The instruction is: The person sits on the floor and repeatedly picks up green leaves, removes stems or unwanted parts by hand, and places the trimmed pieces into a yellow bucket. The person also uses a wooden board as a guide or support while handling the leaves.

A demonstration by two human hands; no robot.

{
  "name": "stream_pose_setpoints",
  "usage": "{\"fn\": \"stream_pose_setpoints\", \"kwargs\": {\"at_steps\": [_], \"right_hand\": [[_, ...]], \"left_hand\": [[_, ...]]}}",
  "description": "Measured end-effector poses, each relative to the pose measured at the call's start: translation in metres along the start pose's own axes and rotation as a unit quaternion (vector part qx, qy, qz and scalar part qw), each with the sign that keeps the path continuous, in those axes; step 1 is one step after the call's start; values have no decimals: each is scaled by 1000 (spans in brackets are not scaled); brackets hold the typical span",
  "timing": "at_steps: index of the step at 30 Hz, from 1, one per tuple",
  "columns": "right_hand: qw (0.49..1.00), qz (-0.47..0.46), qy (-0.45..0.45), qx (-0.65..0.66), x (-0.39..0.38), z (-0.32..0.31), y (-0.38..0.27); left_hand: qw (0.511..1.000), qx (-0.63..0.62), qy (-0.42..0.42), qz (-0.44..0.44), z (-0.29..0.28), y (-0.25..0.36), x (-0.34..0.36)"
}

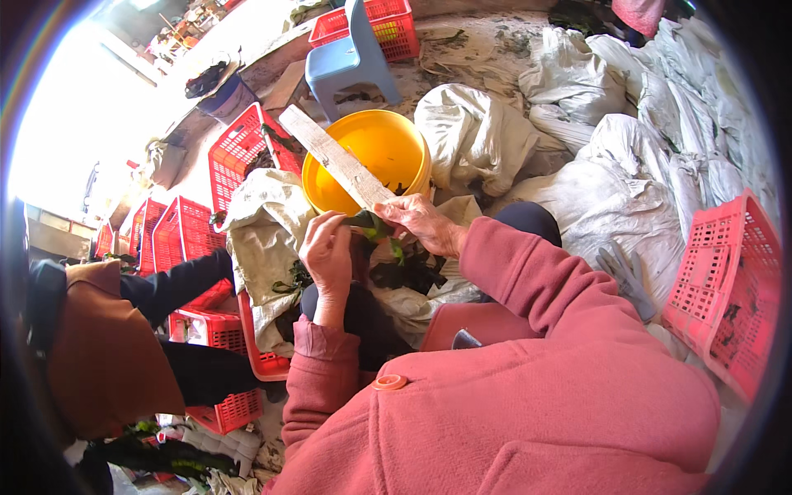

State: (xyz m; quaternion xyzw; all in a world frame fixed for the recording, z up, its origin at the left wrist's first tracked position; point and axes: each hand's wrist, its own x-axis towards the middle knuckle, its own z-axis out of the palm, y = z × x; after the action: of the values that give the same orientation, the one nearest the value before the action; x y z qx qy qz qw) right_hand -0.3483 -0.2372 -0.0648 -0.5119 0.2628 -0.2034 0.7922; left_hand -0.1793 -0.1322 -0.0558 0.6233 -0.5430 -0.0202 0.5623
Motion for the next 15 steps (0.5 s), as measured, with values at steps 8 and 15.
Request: {"fn": "stream_pose_setpoints", "kwargs": {"at_steps": [8,15], "right_hand": [[996,-11,-48,-69,-6,10,-17],[992,-73,16,103,4,3,-15]], "left_hand": [[870,-391,-71,-290,6,-2,21],[866,-347,-198,-301,28,11,17]]}}
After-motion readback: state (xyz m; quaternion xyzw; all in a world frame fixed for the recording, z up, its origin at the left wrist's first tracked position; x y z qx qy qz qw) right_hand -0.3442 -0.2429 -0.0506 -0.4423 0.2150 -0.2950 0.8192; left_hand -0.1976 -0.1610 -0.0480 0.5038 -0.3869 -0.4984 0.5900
